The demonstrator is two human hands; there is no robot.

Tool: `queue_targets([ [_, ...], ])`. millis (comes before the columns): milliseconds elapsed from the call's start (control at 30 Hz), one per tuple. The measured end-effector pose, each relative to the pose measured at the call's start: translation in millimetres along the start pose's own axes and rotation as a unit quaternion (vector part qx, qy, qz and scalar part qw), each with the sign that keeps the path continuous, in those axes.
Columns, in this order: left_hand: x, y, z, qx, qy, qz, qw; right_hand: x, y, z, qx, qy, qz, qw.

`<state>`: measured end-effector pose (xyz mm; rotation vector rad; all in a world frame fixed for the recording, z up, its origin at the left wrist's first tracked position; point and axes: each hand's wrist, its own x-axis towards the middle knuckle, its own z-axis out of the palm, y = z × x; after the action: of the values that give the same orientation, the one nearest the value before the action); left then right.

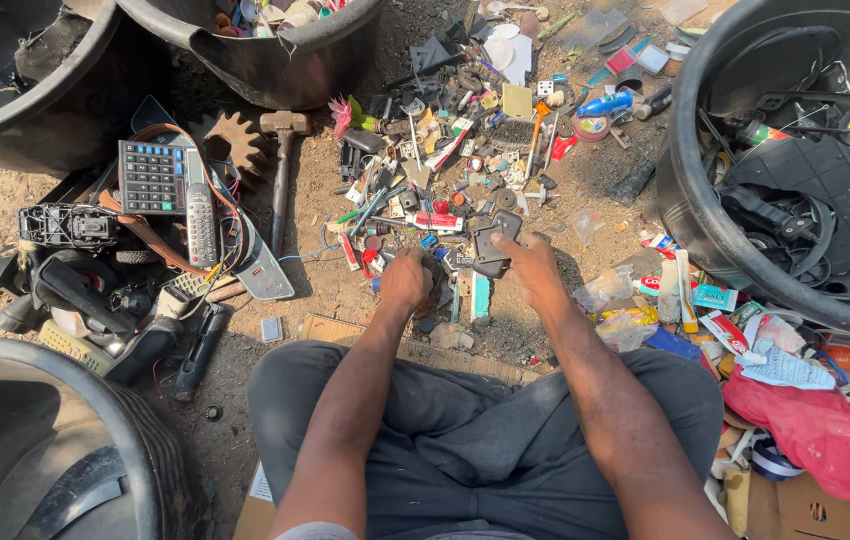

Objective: The person sits on the ground and sorts through a large pile of mixed debris, picking up and discarding various items such as plastic wrappers, electronic components, and small tools. The person uses their hands to sift through the pile, occasionally picking up and examining items before placing them aside or into nearby containers.

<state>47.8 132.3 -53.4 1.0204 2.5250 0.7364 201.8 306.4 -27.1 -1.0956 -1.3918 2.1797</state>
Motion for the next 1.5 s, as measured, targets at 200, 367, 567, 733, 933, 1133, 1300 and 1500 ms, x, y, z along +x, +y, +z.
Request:
queue_targets([
  [200,-15.0,21.0,-6.9,0.047,-0.022,-0.006,0.999,3.3,-4.3,1.1,-0.065,0.067,-0.040,0.995],
  [367,-9.9,28.3,4.7,0.137,-0.035,0.039,0.989,-2.0,-11.5,2.7,-0.004,0.076,-0.047,0.996],
  [567,-0.9,13.9,17.1,0.165,0.044,0.092,0.981,1.3,-5.8,4.8,-0.057,0.060,-0.043,0.996],
  [733,-5.2,14.2,9.1,0.160,0.003,0.054,0.986,8.2,3.7,5.4,-0.114,0.055,-0.009,0.992],
  [933,12.2,10.0,-3.3,-0.321,0.063,-0.034,0.945,4.9,-5.0,5.7,0.000,0.028,-0.035,0.999],
  [1133,9.4,3.9,-22.5,-0.771,-0.088,-0.182,0.604,-7.8,-18.6,31.6,-0.008,-0.100,-0.010,0.995],
  [1300,-13.6,12.4,-40.2,-0.835,-0.136,-0.211,0.490,11.8,-17.3,51.8,-0.510,-0.052,-0.219,0.830],
  [1500,-53.9,-33.5,-68.3,-0.837,-0.051,-0.196,0.509,19.4,6.0,74.1,-0.803,-0.153,-0.335,0.468],
])
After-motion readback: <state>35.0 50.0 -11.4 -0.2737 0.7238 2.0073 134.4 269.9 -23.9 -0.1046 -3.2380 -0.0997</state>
